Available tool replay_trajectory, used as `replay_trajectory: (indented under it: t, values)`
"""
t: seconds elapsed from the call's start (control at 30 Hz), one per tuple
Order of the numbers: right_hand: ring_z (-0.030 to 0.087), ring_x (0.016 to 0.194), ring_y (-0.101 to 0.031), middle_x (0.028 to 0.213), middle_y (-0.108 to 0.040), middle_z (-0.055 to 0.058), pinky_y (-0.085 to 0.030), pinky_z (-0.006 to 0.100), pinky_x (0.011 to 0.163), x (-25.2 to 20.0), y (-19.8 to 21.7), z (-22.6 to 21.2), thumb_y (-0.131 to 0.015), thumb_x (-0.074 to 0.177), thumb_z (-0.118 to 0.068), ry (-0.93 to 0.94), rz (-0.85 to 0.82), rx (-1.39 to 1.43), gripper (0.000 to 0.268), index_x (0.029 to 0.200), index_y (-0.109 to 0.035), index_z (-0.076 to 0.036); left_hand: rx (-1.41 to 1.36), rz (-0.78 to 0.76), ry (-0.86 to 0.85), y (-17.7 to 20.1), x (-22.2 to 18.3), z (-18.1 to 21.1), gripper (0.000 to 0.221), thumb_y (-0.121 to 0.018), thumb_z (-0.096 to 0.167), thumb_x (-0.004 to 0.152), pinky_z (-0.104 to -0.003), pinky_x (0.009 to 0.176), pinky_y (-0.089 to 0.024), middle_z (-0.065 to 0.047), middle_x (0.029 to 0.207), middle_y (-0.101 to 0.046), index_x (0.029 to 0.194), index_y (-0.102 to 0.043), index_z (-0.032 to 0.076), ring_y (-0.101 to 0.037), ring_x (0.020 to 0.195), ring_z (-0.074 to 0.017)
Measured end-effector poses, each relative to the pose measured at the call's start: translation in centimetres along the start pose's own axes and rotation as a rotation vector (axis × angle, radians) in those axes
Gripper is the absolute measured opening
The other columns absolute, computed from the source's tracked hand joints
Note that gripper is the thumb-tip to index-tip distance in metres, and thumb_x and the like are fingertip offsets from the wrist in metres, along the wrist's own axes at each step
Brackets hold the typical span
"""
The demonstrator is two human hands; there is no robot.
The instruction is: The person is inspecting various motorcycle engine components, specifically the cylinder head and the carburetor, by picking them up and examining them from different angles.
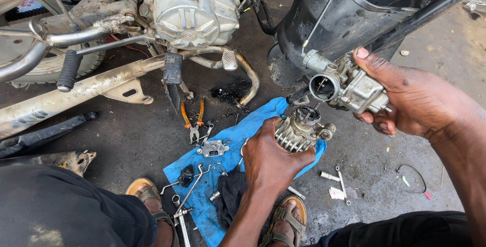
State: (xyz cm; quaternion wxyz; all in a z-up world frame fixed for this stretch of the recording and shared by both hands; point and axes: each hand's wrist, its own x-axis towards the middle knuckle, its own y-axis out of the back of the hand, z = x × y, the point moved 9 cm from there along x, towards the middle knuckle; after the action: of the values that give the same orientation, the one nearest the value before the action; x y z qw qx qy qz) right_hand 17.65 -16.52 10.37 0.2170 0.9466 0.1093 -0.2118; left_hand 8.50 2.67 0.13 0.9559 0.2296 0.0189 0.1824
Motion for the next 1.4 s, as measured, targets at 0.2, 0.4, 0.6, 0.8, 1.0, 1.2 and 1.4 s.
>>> replay_trajectory:
  t: [0.2, 0.4, 0.6, 0.8, 1.0, 1.2, 1.4]
  values:
    - [0.028, 0.040, -0.040, 0.060, -0.055, 0.026, -0.027, 0.036, 0.030, -0.4, 0.0, -0.3, -0.044, 0.105, -0.070, -0.032, 0.014, -0.033, 0.073, 0.100, -0.069, -0.002, 0.010, 0.002, 0.000, -0.1, 0.1, 0.0, 0.085, -0.083, 0.056, 0.049, -0.059, 0.075, -0.053, -0.013, 0.098, -0.080, 0.122, -0.069, 0.016, -0.072, 0.093, -0.0438]
    - [0.027, 0.042, -0.042, 0.062, -0.057, 0.025, -0.028, 0.036, 0.030, -0.1, 0.1, 0.2, -0.044, 0.106, -0.069, -0.033, -0.022, -0.006, 0.070, 0.100, -0.068, -0.004, -0.013, -0.032, 0.017, -0.4, 0.0, -0.3, 0.090, -0.084, 0.059, 0.050, -0.061, 0.078, -0.053, -0.012, 0.103, -0.080, 0.128, -0.067, 0.017, -0.072, 0.097, -0.0445]
    - [0.027, 0.043, -0.042, 0.062, -0.057, 0.025, -0.028, 0.036, 0.031, -0.2, 0.1, 0.2, -0.046, 0.104, -0.070, -0.049, -0.005, -0.004, 0.070, 0.100, -0.067, -0.004, -0.011, -0.028, 0.006, -0.1, 0.0, 0.2, 0.083, -0.083, 0.056, 0.050, -0.059, 0.075, -0.054, -0.009, 0.098, -0.082, 0.122, -0.069, 0.018, -0.074, 0.094, -0.0416]
    - [0.024, 0.042, -0.043, 0.060, -0.056, 0.022, -0.028, 0.033, 0.029, 0.8, -0.2, 1.0, -0.046, 0.106, -0.067, 0.012, -0.038, 0.064, 0.065, 0.100, -0.065, -0.005, -0.010, -0.032, 0.050, 0.0, 0.1, -0.2, 0.089, -0.083, 0.058, 0.049, -0.059, 0.078, -0.054, -0.011, 0.101, -0.080, 0.127, -0.067, 0.019, -0.072, 0.096, -0.0429]
    - [0.016, 0.033, -0.045, 0.058, -0.061, 0.020, -0.039, 0.027, 0.026, 2.4, -3.0, 2.8, -0.051, 0.106, -0.060, 0.127, -0.373, 0.358, 0.056, 0.104, -0.063, -0.006, -0.076, 0.008, 0.049, 0.6, 0.2, -0.4, 0.091, -0.084, 0.057, 0.051, -0.058, 0.076, -0.056, -0.011, 0.098, -0.080, 0.131, -0.066, 0.016, -0.074, 0.095, -0.0412]
    - [0.015, 0.041, -0.048, 0.071, -0.063, 0.019, -0.041, 0.027, 0.036, 4.5, -5.5, 5.8, -0.048, 0.104, -0.058, 0.111, -0.709, 0.637, 0.058, 0.108, -0.062, -0.001, -0.088, -0.001, 0.069, 0.2, 0.5, -2.1, 0.094, -0.087, 0.057, 0.058, -0.066, 0.073, -0.054, -0.010, 0.097, -0.075, 0.139, -0.059, 0.017, -0.071, 0.093, -0.0408]
    - [0.017, 0.042, -0.044, 0.063, -0.054, 0.015, -0.039, 0.031, 0.039, 5.4, -8.4, 6.4, -0.039, 0.095, -0.059, 0.055, -0.787, 0.685, 0.068, 0.111, -0.060, 0.003, -0.095, 0.052, 0.070, 1.8, 0.8, -2.8, 0.087, -0.087, 0.042, 0.058, -0.068, 0.085, -0.056, -0.024, 0.114, -0.073, 0.133, -0.064, 0.006, -0.069, 0.104, -0.0491]
